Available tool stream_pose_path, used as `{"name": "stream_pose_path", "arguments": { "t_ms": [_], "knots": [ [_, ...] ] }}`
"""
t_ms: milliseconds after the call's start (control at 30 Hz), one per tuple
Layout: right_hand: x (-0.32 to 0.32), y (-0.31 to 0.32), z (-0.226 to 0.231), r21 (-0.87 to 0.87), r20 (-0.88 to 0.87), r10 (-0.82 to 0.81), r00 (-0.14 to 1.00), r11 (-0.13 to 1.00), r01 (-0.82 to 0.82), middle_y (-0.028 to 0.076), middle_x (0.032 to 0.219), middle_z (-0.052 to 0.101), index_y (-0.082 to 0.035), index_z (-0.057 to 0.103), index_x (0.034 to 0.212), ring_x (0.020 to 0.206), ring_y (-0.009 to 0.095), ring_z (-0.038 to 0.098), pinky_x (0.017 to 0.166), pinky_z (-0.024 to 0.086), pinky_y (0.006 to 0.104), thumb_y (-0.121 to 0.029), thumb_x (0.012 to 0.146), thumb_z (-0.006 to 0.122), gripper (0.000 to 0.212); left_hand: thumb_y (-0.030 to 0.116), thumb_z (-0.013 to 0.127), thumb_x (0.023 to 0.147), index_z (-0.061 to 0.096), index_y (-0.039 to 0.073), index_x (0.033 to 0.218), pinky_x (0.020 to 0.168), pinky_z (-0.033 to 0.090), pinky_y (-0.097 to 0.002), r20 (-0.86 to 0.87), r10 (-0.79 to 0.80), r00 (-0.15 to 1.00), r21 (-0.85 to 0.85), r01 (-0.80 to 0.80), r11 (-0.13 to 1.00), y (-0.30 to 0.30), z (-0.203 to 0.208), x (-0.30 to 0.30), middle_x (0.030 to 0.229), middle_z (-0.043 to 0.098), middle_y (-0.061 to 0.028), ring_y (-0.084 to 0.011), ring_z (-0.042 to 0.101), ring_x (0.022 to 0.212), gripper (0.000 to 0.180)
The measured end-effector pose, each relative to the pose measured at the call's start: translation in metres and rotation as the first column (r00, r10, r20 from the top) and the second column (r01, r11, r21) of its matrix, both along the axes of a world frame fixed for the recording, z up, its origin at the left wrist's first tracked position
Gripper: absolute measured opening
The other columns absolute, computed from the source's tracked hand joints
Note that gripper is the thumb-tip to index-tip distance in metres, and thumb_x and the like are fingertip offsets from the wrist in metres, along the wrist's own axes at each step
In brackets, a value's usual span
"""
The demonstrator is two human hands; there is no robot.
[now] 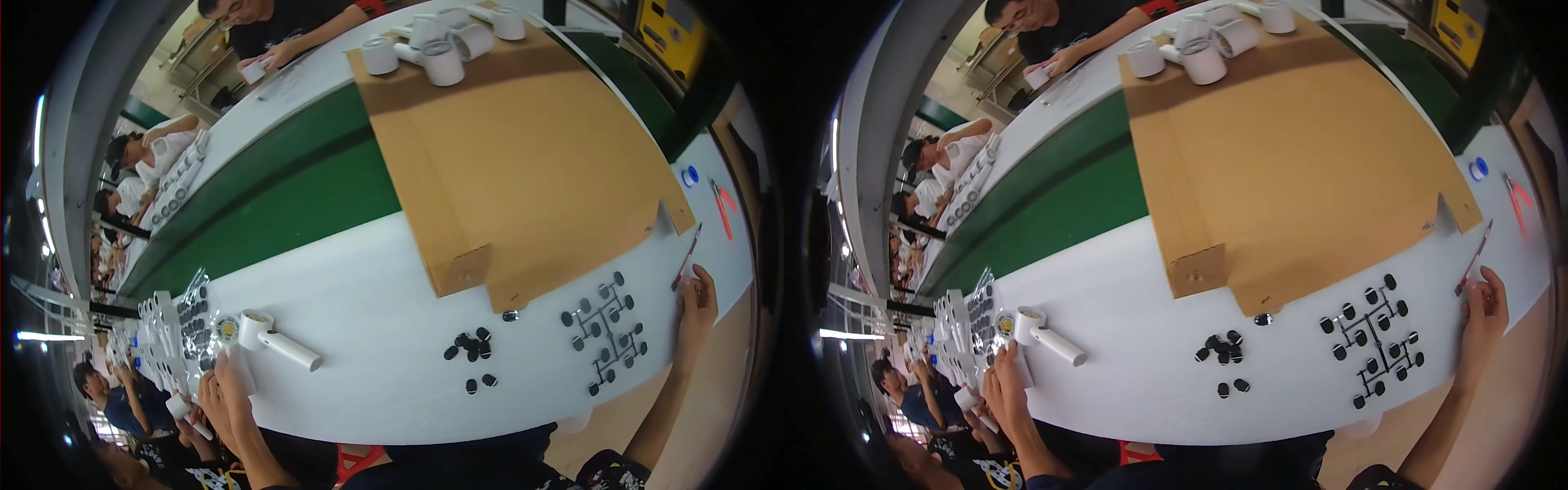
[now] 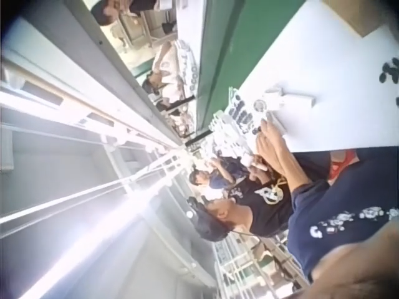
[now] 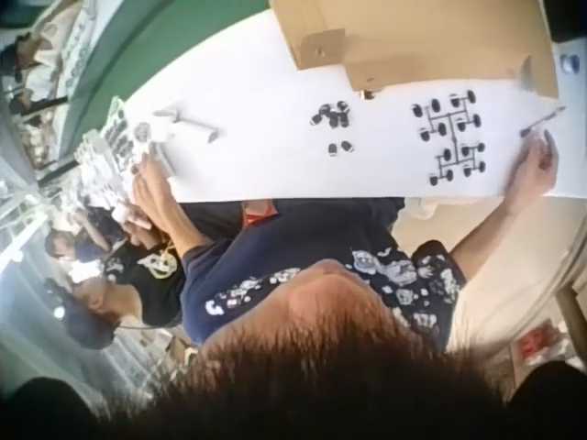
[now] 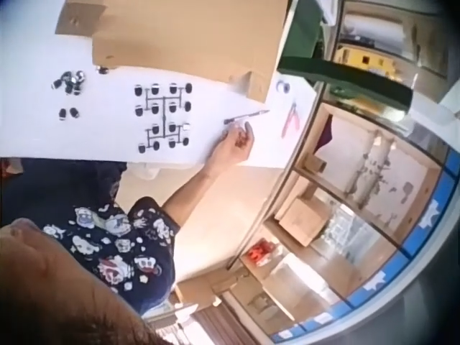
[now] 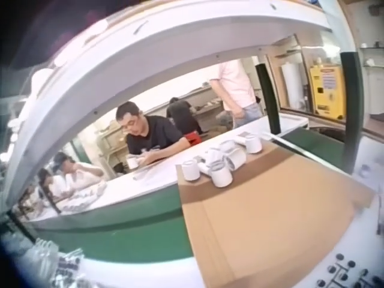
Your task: The person assembles small portable handheld fans by hand on a factory production line, fitting plastic components and buttons into a fan housing.
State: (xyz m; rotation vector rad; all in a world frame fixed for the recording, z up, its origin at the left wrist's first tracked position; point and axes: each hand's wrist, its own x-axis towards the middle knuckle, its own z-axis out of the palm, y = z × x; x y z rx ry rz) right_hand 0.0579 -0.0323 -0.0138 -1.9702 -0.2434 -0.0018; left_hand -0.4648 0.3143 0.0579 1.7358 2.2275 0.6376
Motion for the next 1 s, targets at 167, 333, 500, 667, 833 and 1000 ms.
{"name": "stream_pose_path", "arguments": {
  "t_ms": [167, 333, 500, 667, 833, 1000],
  "knots": [
    [-0.001, 0.001, -0.007, -0.045, 0.093, -0.017, 0.996, 0.999, 0.022, -0.003, 0.082, 0.053, -0.004, 0.059, 0.108, 0.072, 0.004, 0.045, 0.063, 0.034, 0.0175, -0.015, 0.088, 0.059, 0.023, 0.010, 0.058, 0.083, 0.030, -0.002, 0.133, 0.102, 0.028, -0.0368, -0.378, -0.165, 0.911, 0.613, 0.380, 0.693, 0.055, -0.041, -0.026, 0.126, 0.043, -0.0206, -0.0328, 0.041, 0.117, 0.059],
    [-0.031, 0.019, 0.012, -0.133, 0.197, 0.022, 0.980, 0.991, 0.005, -0.002, 0.078, 0.054, -0.002, 0.060, 0.096, 0.068, 0.006, 0.046, 0.061, 0.037, 0.0184, -0.010, 0.084, 0.063, 0.016, 0.007, 0.056, 0.087, 0.046, 0.000, 0.124, 0.099, 0.035, -0.0356, -0.131, -0.792, 0.596, 0.560, 0.704, 0.437, 0.108, 0.012, 0.168, 0.121, 0.053, -0.0134, -0.0230, 0.048, 0.114, 0.039],
    [-0.129, 0.083, 0.044, -0.189, 0.436, 0.697, 0.569, 0.689, -0.700, 0.007, 0.074, 0.060, -0.007, 0.061, 0.083, 0.061, 0.020, 0.058, 0.051, 0.046, 0.0277, -0.005, 0.072, 0.070, 0.015, 0.003, 0.052, 0.078, 0.052, 0.002, 0.116, 0.096, 0.039, -0.0389, -0.481, -0.837, 0.261, 0.310, 0.944, 0.116, 0.179, 0.019, 0.331, 0.118, 0.053, -0.0209, -0.0358, 0.048, 0.112, 0.037],
    [-0.184, 0.119, 0.022, -0.351, 0.275, 0.864, 0.421, 0.498, -0.793, 0.002, 0.086, 0.055, -0.009, 0.063, 0.085, 0.073, 0.018, 0.057, 0.056, 0.048, 0.0275, -0.022, 0.069, 0.073, 0.023, 0.002, 0.050, 0.071, 0.044, 0.006, 0.124, 0.100, 0.036, -0.0427, -0.393, -0.877, 0.278, 0.277, 0.945, 0.175, 0.213, -0.025, 0.418, 0.123, 0.047, -0.0197, -0.0364, 0.041, 0.119, 0.053],
    [-0.188, 0.114, 0.015, -0.258, 0.257, 0.834, 0.488, 0.546, -0.797, 0.006, 0.083, 0.058, -0.009, 0.062, 0.081, 0.072, 0.025, 0.056, 0.059, 0.045, 0.0349, -0.014, 0.071, 0.067, 0.013, 0.005, 0.057, 0.070, 0.049, 0.009, 0.121, 0.097, 0.036, -0.0424, -0.495, -0.824, 0.274, 0.270, 0.950, 0.153, 0.199, -0.008, 0.446, 0.118, 0.049, -0.0119, -0.0312, 0.044, 0.113, 0.052],
    [-0.187, 0.113, 0.013, -0.215, 0.297, 0.840, 0.453, 0.521, -0.826, 0.009, 0.097, 0.059, -0.008, 0.059, 0.087, 0.084, 0.026, 0.059, 0.066, 0.048, 0.0334, -0.016, 0.078, 0.064, 0.013, 0.013, 0.063, 0.073, 0.054, 0.011, 0.117, 0.098, 0.032, -0.0403, -0.655, -0.748, 0.105, 0.173, 0.985, -0.014, 0.195, 0.009, 0.436, 0.120, 0.049, -0.0081, -0.0268, 0.043, 0.114, 0.045]
  ]
}}
